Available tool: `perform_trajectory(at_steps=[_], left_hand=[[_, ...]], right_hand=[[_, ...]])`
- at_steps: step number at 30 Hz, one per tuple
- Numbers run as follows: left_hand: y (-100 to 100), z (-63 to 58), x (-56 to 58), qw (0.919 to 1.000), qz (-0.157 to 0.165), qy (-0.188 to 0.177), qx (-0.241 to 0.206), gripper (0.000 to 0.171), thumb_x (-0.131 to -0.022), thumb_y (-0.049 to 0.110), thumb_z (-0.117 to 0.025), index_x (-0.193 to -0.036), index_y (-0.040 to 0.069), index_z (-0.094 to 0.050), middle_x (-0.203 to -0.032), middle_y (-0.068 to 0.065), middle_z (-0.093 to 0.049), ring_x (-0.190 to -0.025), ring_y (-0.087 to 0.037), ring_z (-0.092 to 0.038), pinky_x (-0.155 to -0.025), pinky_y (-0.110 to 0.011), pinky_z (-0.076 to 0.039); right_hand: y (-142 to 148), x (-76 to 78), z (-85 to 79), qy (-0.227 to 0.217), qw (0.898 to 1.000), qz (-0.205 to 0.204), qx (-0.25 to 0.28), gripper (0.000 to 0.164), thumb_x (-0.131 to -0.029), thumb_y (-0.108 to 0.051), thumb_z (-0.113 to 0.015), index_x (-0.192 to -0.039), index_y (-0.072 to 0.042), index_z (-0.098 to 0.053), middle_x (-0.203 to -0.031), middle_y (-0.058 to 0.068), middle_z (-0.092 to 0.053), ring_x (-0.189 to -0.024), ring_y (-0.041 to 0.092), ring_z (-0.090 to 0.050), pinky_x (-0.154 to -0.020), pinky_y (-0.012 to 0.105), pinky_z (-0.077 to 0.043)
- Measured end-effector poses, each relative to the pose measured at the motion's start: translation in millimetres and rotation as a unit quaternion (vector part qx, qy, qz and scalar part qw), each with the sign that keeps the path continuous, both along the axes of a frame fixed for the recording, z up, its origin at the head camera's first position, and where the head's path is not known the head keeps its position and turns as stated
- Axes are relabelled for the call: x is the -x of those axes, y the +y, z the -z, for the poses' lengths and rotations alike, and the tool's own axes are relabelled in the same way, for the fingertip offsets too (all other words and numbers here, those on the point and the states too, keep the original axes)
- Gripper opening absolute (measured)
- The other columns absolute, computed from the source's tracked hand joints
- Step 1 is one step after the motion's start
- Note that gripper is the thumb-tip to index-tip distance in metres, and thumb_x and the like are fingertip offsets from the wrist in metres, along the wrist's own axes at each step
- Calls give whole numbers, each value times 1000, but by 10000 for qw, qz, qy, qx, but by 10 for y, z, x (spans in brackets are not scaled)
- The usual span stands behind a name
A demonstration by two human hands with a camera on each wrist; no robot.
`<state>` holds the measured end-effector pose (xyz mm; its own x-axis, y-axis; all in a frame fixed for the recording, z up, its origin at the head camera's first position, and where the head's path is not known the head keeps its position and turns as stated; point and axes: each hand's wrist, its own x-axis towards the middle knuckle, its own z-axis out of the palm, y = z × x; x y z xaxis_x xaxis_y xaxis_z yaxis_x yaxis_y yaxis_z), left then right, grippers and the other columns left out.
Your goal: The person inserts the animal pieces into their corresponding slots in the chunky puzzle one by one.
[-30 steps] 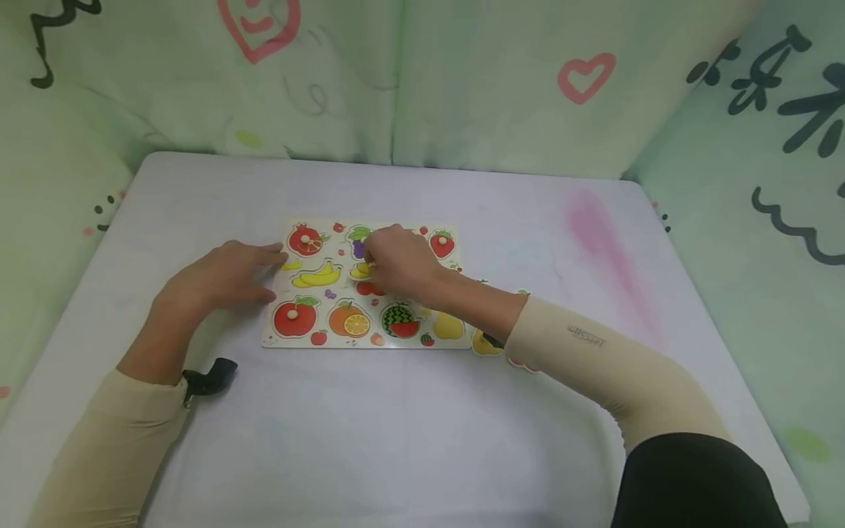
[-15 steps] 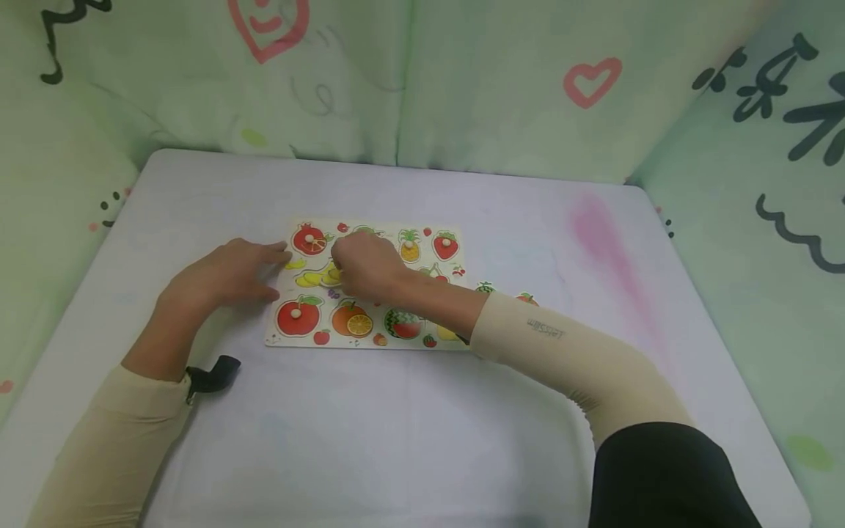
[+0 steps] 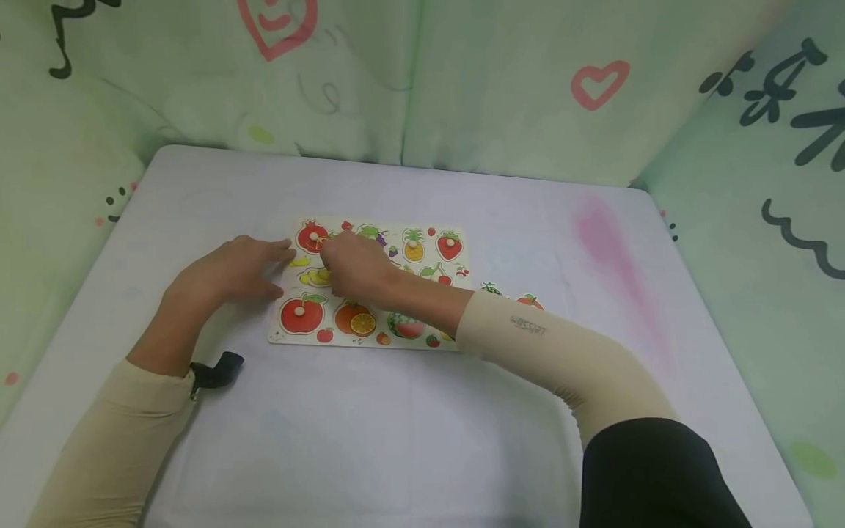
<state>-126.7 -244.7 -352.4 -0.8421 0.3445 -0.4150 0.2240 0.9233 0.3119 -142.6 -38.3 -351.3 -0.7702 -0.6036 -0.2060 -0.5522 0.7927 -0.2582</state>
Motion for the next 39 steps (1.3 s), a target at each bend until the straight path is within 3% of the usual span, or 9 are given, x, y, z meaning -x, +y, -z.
perform_trajectory(at_steps=[9, 19, 28, 39], left_hand=[[15, -8, 3, 10000, -8, -27, -63, 71, -89, 20, -82, -153, 8, -53, -164, -19, -42, -147, -49, -38, -113, -68, -41], [43, -21, 0, 10000, 6, -6, -24, 70, -89, 19, -82, -152, 9, -54, -164, -19, -41, -147, -50, -38, -111, -68, -43], [46, -23, -10, 9999, -108, -42, -13, 72, -88, 20, -83, -153, 10, -52, -164, -20, -41, -147, -50, -37, -110, -67, -45], [20, -25, -11, 10000, -97, -10, -16, 72, -89, 20, -82, -153, 10, -53, -164, -19, -41, -147, -51, -37, -110, -68, -44]], right_hand=[[-71, 15, 23, 67, 10000, -27, 33, 27, -98, -22, -73, -121, -9, -73, -100, 2, -73, -79, 15, -62, -63, 18, -52], [-112, -4, 24, 157, 9998, 28, 115, 27, -98, -23, -73, -121, -8, -72, -91, 2, -71, -72, 14, -63, -58, 17, -50], [-143, -13, 23, 147, 9999, 24, -16, 39, -96, -25, -76, -131, -8, -68, -104, 4, -72, -83, 15, -62, -63, 17, -52], [-156, 0, 47, 103, 9999, 26, 87, 39, -97, -25, -74, -131, -8, -67, -104, 4, -72, -83, 14, -62, -63, 16, -52]])
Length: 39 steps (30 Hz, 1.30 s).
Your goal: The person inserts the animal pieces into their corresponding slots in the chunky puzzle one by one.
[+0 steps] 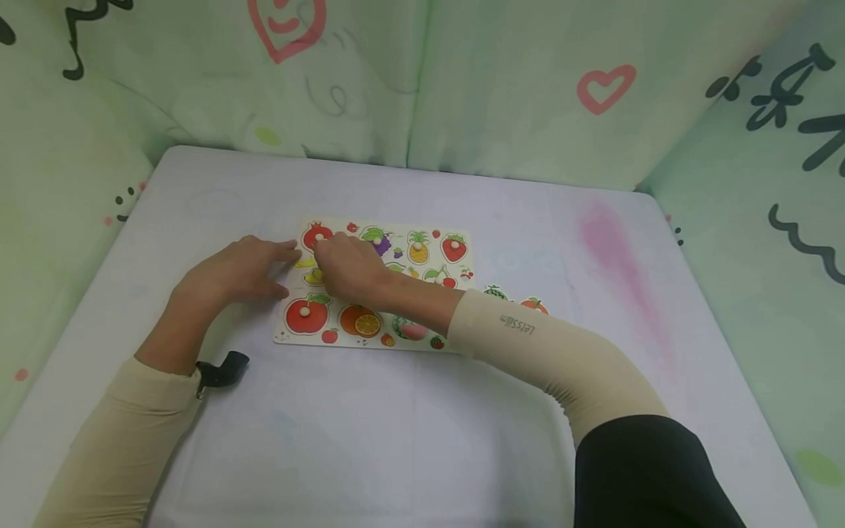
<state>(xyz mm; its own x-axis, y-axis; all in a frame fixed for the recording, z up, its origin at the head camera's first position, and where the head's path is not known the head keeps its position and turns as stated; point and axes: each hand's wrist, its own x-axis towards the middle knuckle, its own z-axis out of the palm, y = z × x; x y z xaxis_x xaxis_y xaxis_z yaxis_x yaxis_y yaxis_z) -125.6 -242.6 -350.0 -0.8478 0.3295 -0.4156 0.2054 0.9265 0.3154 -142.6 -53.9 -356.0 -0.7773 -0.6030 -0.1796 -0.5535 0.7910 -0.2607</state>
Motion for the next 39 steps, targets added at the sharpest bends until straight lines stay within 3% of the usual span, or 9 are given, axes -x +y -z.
perform_trajectory(at_steps=[9, 15, 20, 25, 31, 35, 39], left_hand=[[-11, 12, 6, 10000, -56, -56, -15, 72, -89, 22, -83, -153, 11, -53, -165, -18, -40, -148, -51, -35, -111, -69, -43], [-3, -2, 11, 10000, 13, -61, 56, 72, -89, 22, -82, -154, 10, -52, -163, -19, -42, -147, -50, -37, -112, -69, -41], [-1, -12, 7, 9999, 3, -97, 46, 73, -89, 22, -82, -154, 10, -51, -164, -19, -41, -148, -50, -36, -113, -69, -41], [-7, 3, -4, 10000, -57, -69, 16, 73, -89, 22, -82, -154, 9, -51, -164, -19, -41, -147, -50, -36, -112, -69, -41], [-7, 12, -9, 10000, -70, -64, 24, 74, -89, 22, -82, -154, 9, -50, -164, -21, -41, -146, -51, -36, -110, -69, -43], [-3, 22, -5, 9999, -60, -77, 78, 75, -88, 22, -82, -155, 9, -50, -162, -22, -42, -144, -52, -37, -108, -68, -45], [-3, 33, -4, 9998, -121, -97, 93, 76, -88, 23, -83, -156, 9, -49, -161, -24, -43, -142, -52, -37, -106, -67, -47]], right_hand=[[37, 26, 9, -137, 9997, 17, 224, 25, -98, -23, -73, -119, -8, -75, -100, 3, -75, -77, 13, -63, -61, 17, -52], [119, 33, -13, -396, 9987, 137, 286, 23, -101, -24, -69, -118, -10, -74, -101, 2, -74, -79, 16, -63, -62, 19, -53], [220, 22, -45, -390, 9990, 126, 201, 28, -96, -24, -76, -121, -10, -74, -111, 2, -75, -90, 15, -65, -75, 22, -57], [319, 17, -53, -312, 9991, 271, 32, 28, -99, -17, -69, -126, -10, -74, -119, 3, -74, -95, 16, -61, -82, 27, -57], [466, -4, -63, -201, 9987, 463, 18, 28, -102, -13, -61, -125, -9, -76, -124, 5, -74, -97, 16, -60, -78, 26, -57], [582, -11, -79, -234, 9983, 540, -8, 26, -101, -13, -63, -123, -9, -77, -125, 5, -74, -94, 16, -63, -69, 24, -56], [724, -15, -86, -396, 9968, 702, 2, 26, -99, -13, -66, -123, -11, -77, -121, 3, -75, -95, 17, -65, -70, 24, -57]])
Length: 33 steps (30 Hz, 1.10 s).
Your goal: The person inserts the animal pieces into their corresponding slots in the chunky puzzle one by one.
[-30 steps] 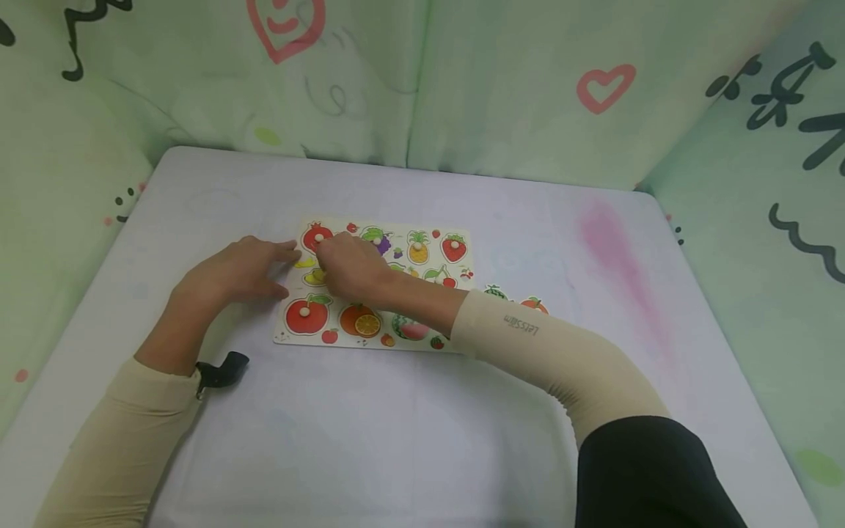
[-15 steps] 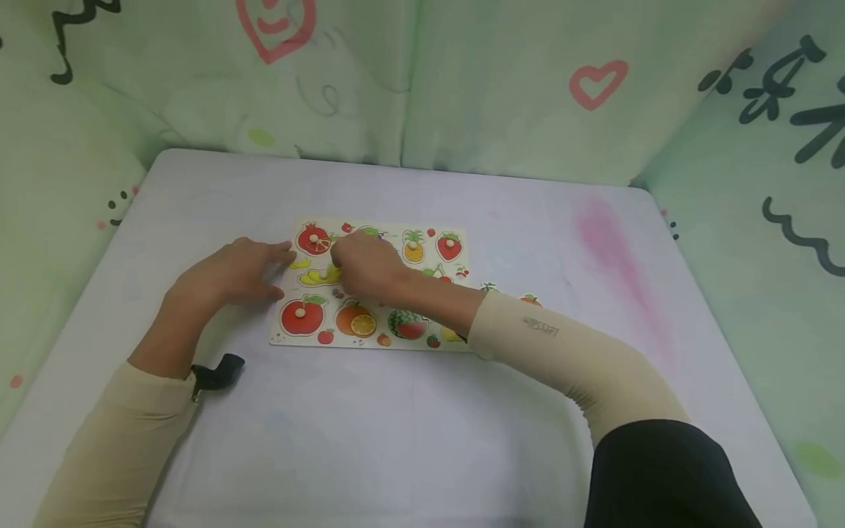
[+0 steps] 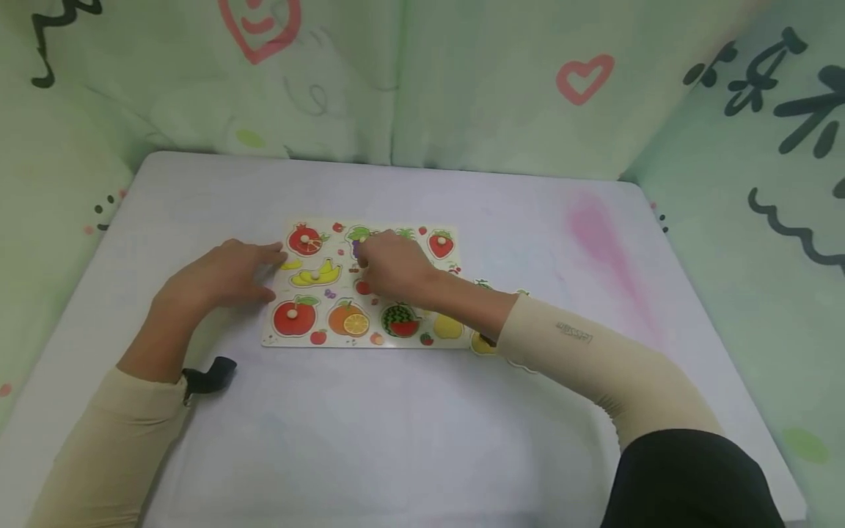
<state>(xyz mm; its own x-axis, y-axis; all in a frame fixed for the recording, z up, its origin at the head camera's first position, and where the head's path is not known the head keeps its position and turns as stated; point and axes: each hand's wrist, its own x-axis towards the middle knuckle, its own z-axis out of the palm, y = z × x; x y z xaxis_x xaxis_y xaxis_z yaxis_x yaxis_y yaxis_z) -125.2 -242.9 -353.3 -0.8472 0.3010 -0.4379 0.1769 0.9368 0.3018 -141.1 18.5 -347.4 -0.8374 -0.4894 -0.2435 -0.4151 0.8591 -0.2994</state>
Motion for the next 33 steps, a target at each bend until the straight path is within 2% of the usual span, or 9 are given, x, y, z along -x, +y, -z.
perform_trajectory(at_steps=[5, 10, 18, 26, 33], left_hand=[[-10, 8, 5, 10000, 34, 10, 23, 77, -89, 23, -82, -156, 8, -48, -161, -24, -42, -142, -52, -37, -107, -68, -46], [-19, -1, 8, 9999, 116, 1, 61, 76, -89, 23, -81, -156, 7, -47, -162, -24, -41, -142, -53, -37, -107, -69, -45], [9, 2, 3, 9999, 129, 16, 96, 75, -89, 22, -81, -156, 7, -48, -162, -24, -42, -142, -54, -36, -107, -69, -45], [2, -16, -13, 9999, 93, -63, 77, 77, -89, 23, -80, -156, 7, -46, -162, -26, -40, -142, -55, -34, -105, -70, -46], [1, -1, -1, 9999, 73, -89, 63, 78, -90, 23, -80, -157, 8, -45, -161, -27, -40, -143, -56, -33, -105, -70, -46]], right_hand=[[204, -18, 3, -36, 9997, 186, 135, 27, -97, -10, -66, -121, -8, -78, -121, 6, -76, -97, 18, -64, -70, 26, -57], [361, -51, -13, 43, 9995, 308, 87, 30, -97, -9, -63, -124, -6, -76, -128, 7, -74, -103, 19, -67, -74, 28, -59], [569, -102, -37, 143, 9981, 587, -130, 27, -98, -15, -68, -122, -9, -78, -126, 6, -75, -108, 21, -65, -90, 35, -59], [814, -123, -56, -10, 9962, 863, -90, 26, -95, -16, -72, -120, -8, -78, -121, 6, -76, -100, 21, -65, -80, 34, -60], [1014, -176, -49, 103, 9942, 1062, -88, 21, -95, -18, -73, -113, -8, -80, -108, 5, -76, -95, 22, -65, -80, 35, -60]])
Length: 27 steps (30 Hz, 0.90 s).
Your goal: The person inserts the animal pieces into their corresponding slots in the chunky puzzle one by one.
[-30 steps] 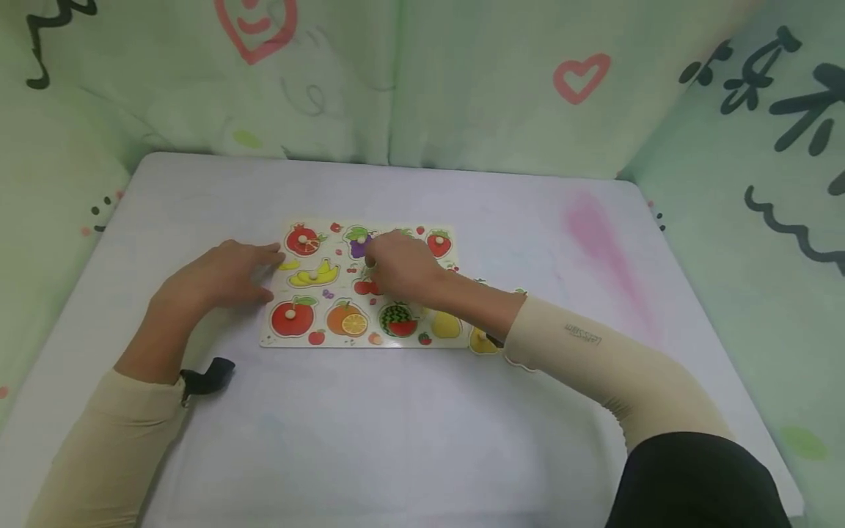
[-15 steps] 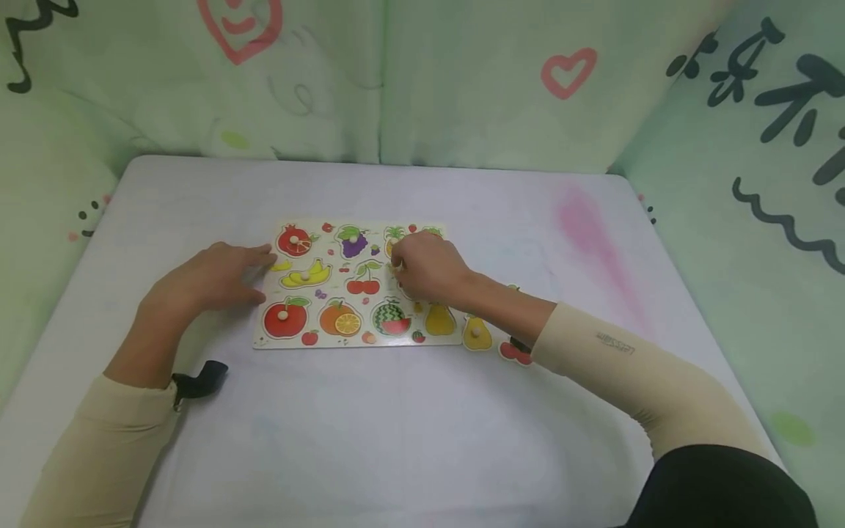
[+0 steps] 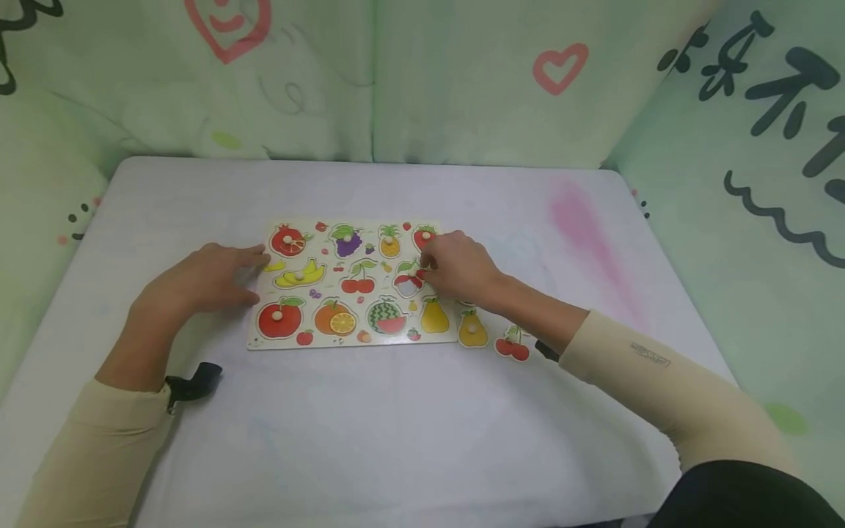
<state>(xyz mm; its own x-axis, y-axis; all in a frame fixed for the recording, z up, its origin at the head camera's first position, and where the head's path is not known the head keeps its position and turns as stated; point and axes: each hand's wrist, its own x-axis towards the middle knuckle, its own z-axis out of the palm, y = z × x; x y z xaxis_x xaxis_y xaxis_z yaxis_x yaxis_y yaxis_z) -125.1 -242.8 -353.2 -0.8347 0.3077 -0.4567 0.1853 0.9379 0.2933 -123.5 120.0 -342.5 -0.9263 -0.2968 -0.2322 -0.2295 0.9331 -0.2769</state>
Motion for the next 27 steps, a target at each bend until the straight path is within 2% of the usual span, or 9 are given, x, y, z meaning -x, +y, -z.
perform_trajectory(at_steps=[7, 14, 21, 27], left_hand=[[-9, 6, 11, 10000, 31, 50, -16, 77, -90, 23, -80, -157, 8, -46, -162, -26, -40, -142, -56, -34, -105, -70, -46], [-13, 11, 3, 10000, -20, -40, -38, 78, -90, 23, -80, -158, 8, -44, -161, -28, -39, -142, -56, -33, -105, -69, -46], [-10, 5, -12, 10000, -11, -19, -57, 77, -90, 23, -80, -157, 7, -45, -161, -27, -40, -142, -56, -34, -104, -69, -47], [0, -13, -16, 10000, -28, -16, -80, 77, -90, 22, -80, -157, 7, -45, -162, -26, -39, -143, -56, -33, -105, -68, -48]], right_hand=[[182, -65, -29, -77, 9996, 281, -45, 22, -95, -14, -71, -114, -7, -78, -109, 7, -75, -100, 25, -64, -91, 40, -59], [361, -130, -51, -46, 9990, 444, -62, 22, -95, -14, -72, -115, -7, -78, -110, 9, -75, -98, 25, -64, -85, 38, -61], [513, -172, -55, -312, 9974, 648, -86, 22, -93, -14, -74, -113, -6, -78, -109, 9, -75, -101, 26, -65, -89, 41, -60], [562, -192, -20, -398, 9974, 590, -139, 21, -91, -17, -78, -111, -7, -79, -99, 7, -74, -91, 25, -62, -79, 35, -58]])
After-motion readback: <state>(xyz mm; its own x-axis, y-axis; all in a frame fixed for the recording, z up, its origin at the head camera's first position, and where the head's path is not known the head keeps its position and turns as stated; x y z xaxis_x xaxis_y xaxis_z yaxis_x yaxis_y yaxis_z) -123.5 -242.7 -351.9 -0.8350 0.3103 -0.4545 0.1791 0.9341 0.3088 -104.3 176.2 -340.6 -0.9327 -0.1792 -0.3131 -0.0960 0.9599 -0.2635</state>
